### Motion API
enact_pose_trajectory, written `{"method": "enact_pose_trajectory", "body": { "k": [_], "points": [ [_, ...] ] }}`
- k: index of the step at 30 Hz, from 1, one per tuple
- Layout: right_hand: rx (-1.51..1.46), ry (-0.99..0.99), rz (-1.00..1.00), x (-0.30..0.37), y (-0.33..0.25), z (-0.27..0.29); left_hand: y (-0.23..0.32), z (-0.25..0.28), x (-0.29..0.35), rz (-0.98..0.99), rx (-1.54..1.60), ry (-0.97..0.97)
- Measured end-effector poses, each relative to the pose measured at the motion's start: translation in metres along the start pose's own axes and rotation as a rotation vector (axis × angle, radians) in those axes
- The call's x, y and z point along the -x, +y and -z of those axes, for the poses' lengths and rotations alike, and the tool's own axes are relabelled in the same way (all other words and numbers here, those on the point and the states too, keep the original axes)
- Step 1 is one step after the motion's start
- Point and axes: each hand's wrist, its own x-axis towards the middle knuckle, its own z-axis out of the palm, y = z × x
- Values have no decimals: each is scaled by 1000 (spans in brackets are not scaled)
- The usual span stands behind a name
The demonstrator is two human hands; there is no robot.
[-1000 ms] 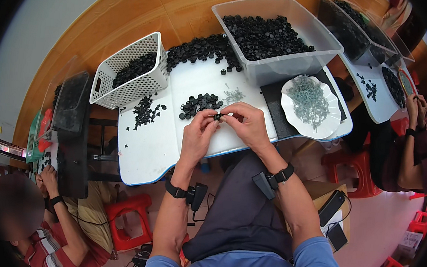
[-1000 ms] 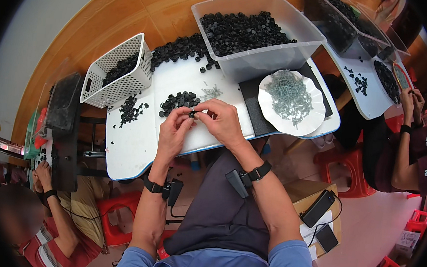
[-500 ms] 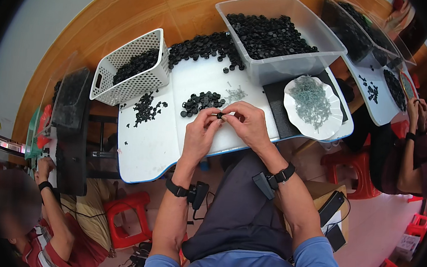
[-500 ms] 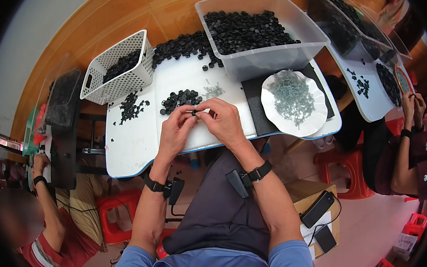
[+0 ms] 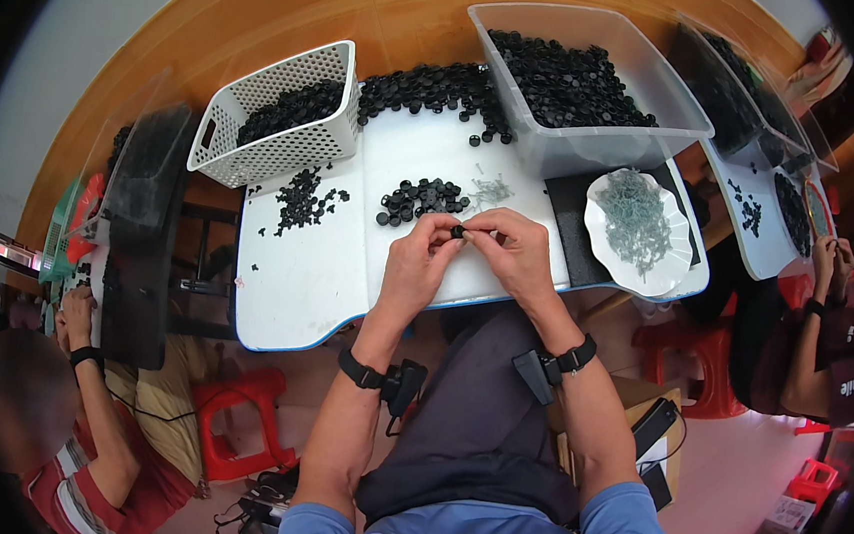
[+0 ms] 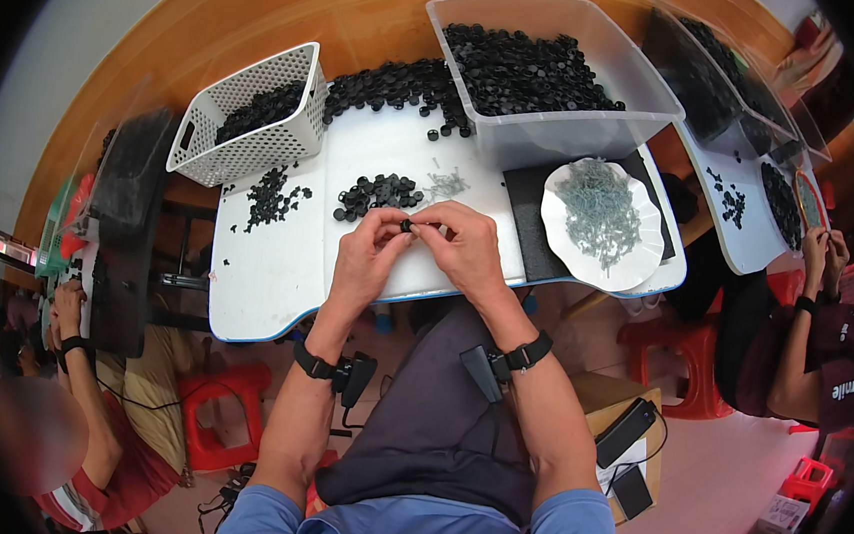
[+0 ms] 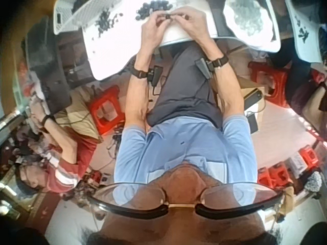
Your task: Assembling small plastic components by inserting small pins or pieces into a larger black plastic base.
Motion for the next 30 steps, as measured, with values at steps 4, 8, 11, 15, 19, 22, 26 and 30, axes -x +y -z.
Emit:
{"method": "enact_pose_trajectory", "body": {
  "k": [4, 8, 11, 15, 19, 22, 26, 30],
  "points": [
    [13, -1, 13, -1, -1, -1, 1, 1, 1, 12, -2, -3],
    [30, -9, 29, -1, -4, -1, 5, 0, 0, 13, -27, -2],
    [38, -13, 46, -1, -4, -3, 4, 0, 2, 8, -37, 6],
    [71, -19, 79, -1, -4, -3, 6, 1, 1, 6, -36, 1],
    [93, -10, 105, 0, -2, -3, 8, 3, 0, 21, -40, -18],
    [105, -9, 111, -1, -4, -4, 8, 4, 0, 16, -39, -21],
    [175, 0, 168, 0, -4, -4, 8, 3, -1, 31, -36, -31],
    [222, -1, 218, 2, -7, -7, 8, 5, -1, 75, 3, -36]
  ]
}}
